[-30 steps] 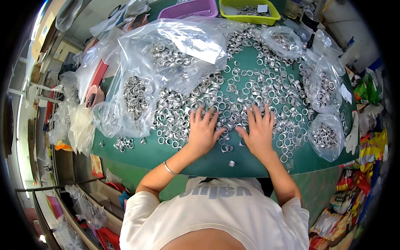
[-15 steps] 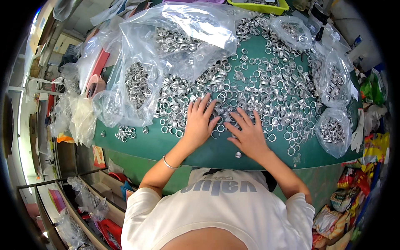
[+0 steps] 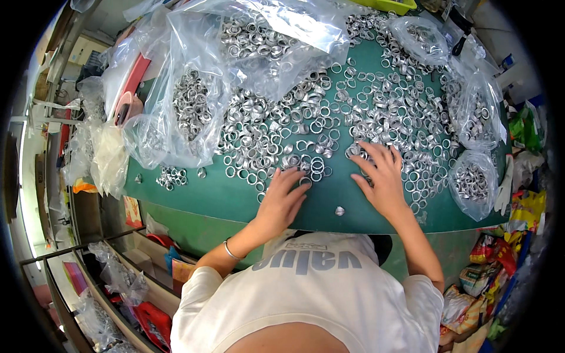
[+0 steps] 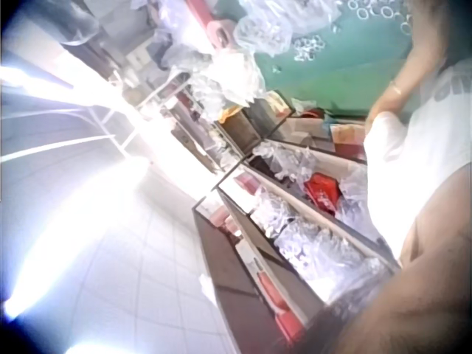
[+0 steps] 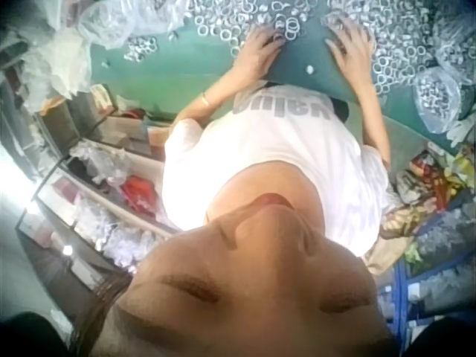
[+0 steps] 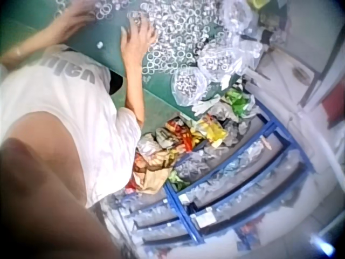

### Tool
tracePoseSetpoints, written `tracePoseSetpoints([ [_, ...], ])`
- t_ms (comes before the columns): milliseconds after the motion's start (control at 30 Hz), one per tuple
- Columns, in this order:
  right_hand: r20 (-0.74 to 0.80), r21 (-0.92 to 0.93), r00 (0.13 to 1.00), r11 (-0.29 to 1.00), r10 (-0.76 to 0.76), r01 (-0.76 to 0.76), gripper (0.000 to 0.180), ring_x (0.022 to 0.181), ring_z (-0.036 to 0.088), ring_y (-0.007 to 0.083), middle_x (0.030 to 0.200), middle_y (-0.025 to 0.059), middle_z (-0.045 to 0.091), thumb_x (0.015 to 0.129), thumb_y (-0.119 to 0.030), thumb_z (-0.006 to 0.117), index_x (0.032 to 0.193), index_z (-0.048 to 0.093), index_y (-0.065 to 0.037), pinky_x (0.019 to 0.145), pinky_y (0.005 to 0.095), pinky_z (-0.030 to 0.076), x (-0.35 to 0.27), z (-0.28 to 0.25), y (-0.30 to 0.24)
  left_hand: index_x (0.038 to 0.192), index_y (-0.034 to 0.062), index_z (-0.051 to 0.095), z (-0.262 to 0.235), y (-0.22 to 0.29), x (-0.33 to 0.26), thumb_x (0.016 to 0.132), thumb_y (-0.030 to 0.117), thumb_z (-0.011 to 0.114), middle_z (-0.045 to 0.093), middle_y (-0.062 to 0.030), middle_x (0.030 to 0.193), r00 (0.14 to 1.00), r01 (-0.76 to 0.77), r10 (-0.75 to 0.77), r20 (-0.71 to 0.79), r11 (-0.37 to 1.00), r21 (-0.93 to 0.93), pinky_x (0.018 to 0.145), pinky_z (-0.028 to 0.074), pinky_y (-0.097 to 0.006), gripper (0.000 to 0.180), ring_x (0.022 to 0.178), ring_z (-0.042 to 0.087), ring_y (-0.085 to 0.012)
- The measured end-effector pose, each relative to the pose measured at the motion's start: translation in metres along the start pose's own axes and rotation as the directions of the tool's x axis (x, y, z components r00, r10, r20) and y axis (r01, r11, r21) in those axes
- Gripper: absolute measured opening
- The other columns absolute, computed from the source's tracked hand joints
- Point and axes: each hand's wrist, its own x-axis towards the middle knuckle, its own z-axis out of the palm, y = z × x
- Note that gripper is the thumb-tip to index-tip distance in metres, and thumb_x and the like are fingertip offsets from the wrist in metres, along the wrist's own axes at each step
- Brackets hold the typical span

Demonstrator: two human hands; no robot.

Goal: The person picks up metal rings from a large pile on a green table and moves them into smaller groups by hand.

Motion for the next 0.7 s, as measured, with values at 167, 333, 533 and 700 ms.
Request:
tracePoseSetpoints([
  [167,-0.197,0.036,0.978,0.998,0.064,-0.058,0.022,0.098,0.049,0.0254,0.098,0.0076,0.057,0.076,-0.016,0.069,0.093,0.063,-0.003,0.081,0.0375,0.037,0.059,0.020,-0.003,0.106,0.0042,0.061,-0.004,-0.008,0.026,0.077,0.002,0.064,0.054,-0.0126,0.113,0.975,0.086,-0.079,-0.208,0.996,0.025,0.093,0.038,-0.046,0.029,0.107,0.051,-0.0316],
  [333,-0.055,-0.185,0.995,0.979,0.081,-0.090,0.018,0.095,0.049,0.0262,0.097,0.0088,0.056,0.075,-0.013,0.068,0.089,0.063,-0.002,0.079,0.0392,0.036,0.099,0.059,-0.007,0.103,0.0043,0.062,0.003,-0.028,0.082,0.076,0.012,0.068,0.053,-0.0102,0.106,0.971,0.117,-0.067,-0.228,0.969,0.216,0.082,0.034,-0.040,0.028,0.098,0.048,-0.0282],
  [533,-0.028,-0.017,0.998,0.998,0.064,-0.064,0.015,0.085,0.054,0.0276,0.084,0.0110,0.058,0.073,-0.006,0.065,0.087,0.060,-0.004,0.077,0.0397,0.037,0.090,0.045,0.000,0.091,0.0067,0.066,0.020,-0.045,0.116,0.068,0.022,0.076,0.052,-0.0069,0.097,0.986,0.117,-0.070,-0.150,0.937,0.331,0.077,0.032,-0.041,0.029,0.094,0.048,-0.0241],
  [700,-0.128,0.527,0.898,0.796,0.421,-0.298,0.023,0.066,0.054,0.0137,0.081,0.0069,0.060,0.080,0.005,0.054,0.101,0.060,-0.003,0.061,0.0257,0.044,0.066,0.023,0.030,0.087,0.0071,0.063,0.015,-0.040,0.120,0.068,0.019,0.075,0.055,-0.0053,0.091,0.991,0.128,-0.107,-0.086,0.947,0.296,0.077,0.033,-0.040,0.025,0.092,0.049,-0.0246],
])
